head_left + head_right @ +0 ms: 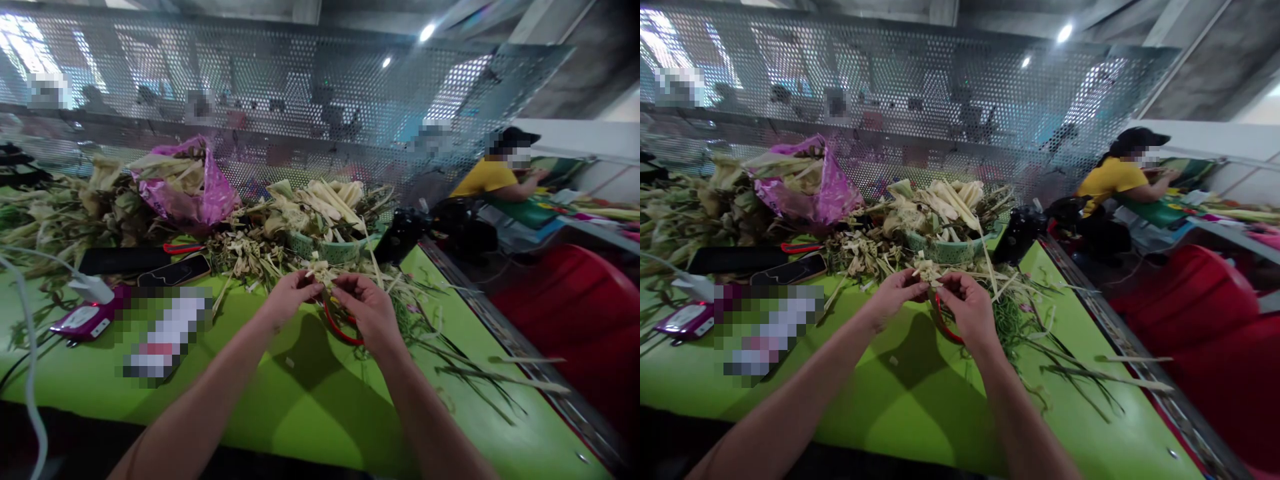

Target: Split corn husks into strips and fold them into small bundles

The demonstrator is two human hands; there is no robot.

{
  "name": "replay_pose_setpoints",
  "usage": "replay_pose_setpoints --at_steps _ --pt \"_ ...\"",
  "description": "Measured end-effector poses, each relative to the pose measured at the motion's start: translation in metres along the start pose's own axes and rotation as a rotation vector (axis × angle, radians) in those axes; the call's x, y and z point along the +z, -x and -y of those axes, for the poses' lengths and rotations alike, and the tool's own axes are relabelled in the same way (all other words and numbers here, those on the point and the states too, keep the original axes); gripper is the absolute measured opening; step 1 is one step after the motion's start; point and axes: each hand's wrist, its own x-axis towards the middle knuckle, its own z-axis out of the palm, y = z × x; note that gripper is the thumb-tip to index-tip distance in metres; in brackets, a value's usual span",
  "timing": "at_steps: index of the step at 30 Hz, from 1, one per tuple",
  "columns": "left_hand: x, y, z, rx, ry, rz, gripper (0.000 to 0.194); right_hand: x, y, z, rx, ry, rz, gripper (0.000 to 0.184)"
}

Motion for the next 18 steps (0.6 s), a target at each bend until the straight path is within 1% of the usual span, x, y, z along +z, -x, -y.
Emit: replay_pose_setpoints --at_steps 3,7,9,15,18 --pt "-0.0013 0.0022 -0.0062 -0.011 0.089 -0.039 0.031 -0.003 -0.0006 0.0008 0.035 0.035 0.021 0.025" --pt "-0.0023 0.0036 -0.0105 0.011 0.146 -0.096 0.032 -0.0034 -0.0002 0.0022 0.101 0.13 0.154 0.025" --pt "-0.0026 0.0032 -0.0103 0.018 0.138 -0.098 0.032 -0.0025 0.0001 0.0025 0.094 0.159 0.185 0.025" --pt "-0.0035 0.0001 -0.0069 0.052 0.051 -0.091 0.032 -0.002 -0.0006 0.0012 -0.015 0.27 0.144 0.021" --pt "-0.0043 -0.0016 -0.0046 0.075 0.023 -0.08 0.028 -0.0016 0.0002 0.0005 -0.027 0.277 0.12 0.021"
